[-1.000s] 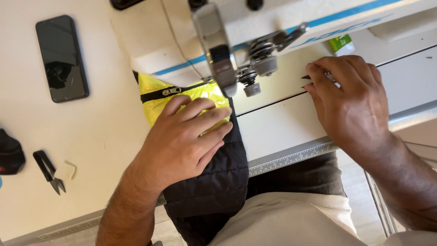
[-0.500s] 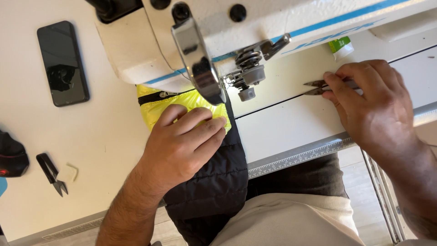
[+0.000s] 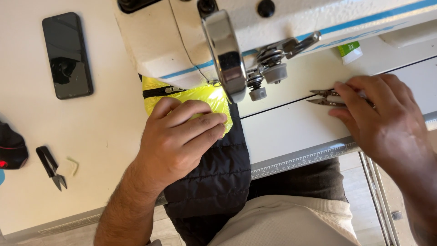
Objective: The person is sewing a yellow pouch onto a black quilted fabric using an industrial sewing machine, including aligning the fabric, feeding it through the machine, and trimming threads with snips.
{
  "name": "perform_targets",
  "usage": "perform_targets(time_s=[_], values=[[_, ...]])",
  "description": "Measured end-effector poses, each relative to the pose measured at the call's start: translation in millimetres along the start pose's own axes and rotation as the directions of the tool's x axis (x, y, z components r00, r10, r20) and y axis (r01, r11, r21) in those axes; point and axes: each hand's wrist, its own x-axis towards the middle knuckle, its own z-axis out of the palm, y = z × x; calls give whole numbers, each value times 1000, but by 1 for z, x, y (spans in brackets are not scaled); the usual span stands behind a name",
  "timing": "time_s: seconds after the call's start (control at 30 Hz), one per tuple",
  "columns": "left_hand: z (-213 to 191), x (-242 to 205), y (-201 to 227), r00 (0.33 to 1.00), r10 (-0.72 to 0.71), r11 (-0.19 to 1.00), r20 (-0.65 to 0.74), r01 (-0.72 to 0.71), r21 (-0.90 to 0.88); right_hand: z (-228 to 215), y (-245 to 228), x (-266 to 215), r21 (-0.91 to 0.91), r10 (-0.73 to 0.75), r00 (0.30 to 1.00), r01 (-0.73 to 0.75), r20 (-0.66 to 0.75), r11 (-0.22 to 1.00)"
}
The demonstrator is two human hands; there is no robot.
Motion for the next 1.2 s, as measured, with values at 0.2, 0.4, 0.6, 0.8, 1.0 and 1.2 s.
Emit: perform_targets(time_s=[0.2, 0.4, 0.6, 0.8, 1.0, 1.2], values=[[3, -5, -3, 1000, -2, 1000, 17, 2, -9, -1, 4, -8, 95, -9, 1000, 6, 27, 995], [-2, -9, 1, 998, 29, 999, 50, -30, 28, 4, -3, 5, 384, -16, 1000, 10, 13, 923], [1, -2, 1, 996, 24, 999, 91, -28, 43, 19, -5, 40, 414, -129, 989, 150, -78, 898], [-6, -25, -13, 996, 44, 999, 83, -46, 27, 18, -21, 43, 527, 4, 972, -131, 235, 840], [1, -17, -6, 996, 30, 999, 85, -32, 18, 44, -26, 88, 220, -246, 966, 223, 82, 950], [0, -17, -6, 997, 14, 1000, 81, -15, 12, 65, -48, 120, 104, -237, 971, 239, -37, 965]])
